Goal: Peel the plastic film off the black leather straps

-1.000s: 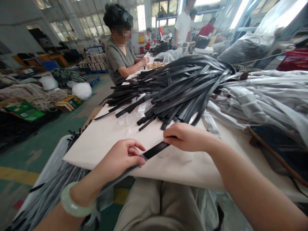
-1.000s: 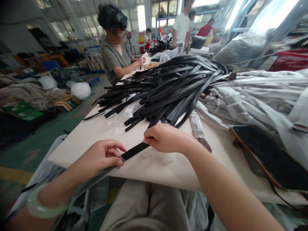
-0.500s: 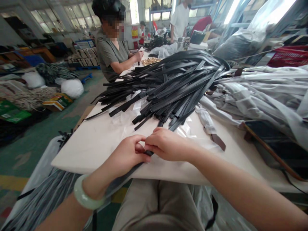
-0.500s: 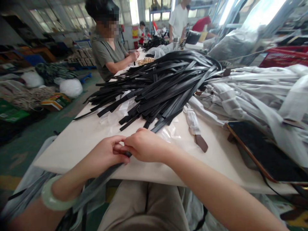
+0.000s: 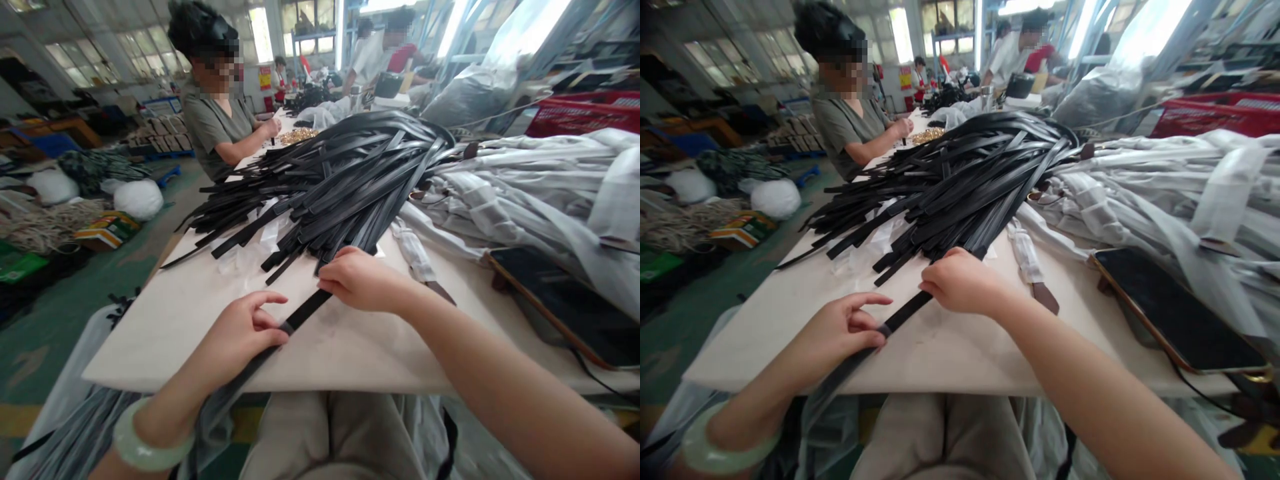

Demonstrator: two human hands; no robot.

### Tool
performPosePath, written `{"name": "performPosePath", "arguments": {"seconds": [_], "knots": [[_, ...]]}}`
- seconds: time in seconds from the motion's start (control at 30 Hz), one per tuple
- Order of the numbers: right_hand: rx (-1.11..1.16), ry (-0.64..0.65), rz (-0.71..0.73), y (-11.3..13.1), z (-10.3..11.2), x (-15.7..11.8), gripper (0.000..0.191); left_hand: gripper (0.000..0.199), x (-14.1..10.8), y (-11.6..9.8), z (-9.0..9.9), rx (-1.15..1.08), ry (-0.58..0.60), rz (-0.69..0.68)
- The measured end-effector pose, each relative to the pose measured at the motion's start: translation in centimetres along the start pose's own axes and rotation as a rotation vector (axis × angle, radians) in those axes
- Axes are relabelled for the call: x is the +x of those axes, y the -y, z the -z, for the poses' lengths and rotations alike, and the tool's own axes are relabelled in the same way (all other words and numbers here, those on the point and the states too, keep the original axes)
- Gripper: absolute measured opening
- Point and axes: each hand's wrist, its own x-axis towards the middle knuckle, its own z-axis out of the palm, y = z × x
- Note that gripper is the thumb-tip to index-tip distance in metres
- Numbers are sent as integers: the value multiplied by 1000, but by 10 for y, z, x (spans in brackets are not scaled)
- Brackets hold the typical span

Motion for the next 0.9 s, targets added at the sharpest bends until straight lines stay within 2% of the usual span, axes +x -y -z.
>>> {"name": "performPosePath", "arguments": {"seconds": [0.1, 0.37, 0.5, 0.6, 0.77, 0.9], "knots": [[-52, -29, -51, -6, 7, 0, 27, 55, -1, -1, 6, 32, -48, 18], [-2, -28, 99, 27, -18, 6, 26, 53, 10, -5, -14, -32, 14, -44], [-37, 36, 159, 34, -20, 6, 17, 55, 10, -3, -18, -128, 37, -59], [-60, 61, 134, 29, -14, 5, 14, 57, 5, -2, -14, -89, 26, -52], [-101, -49, -19, 15, -3, 3, 25, 57, -2, -4, -5, -18, -51, 3], [-16, -46, 27, 15, -11, 6, 23, 58, 3, -8, -10, -28, -40, -35]]}}
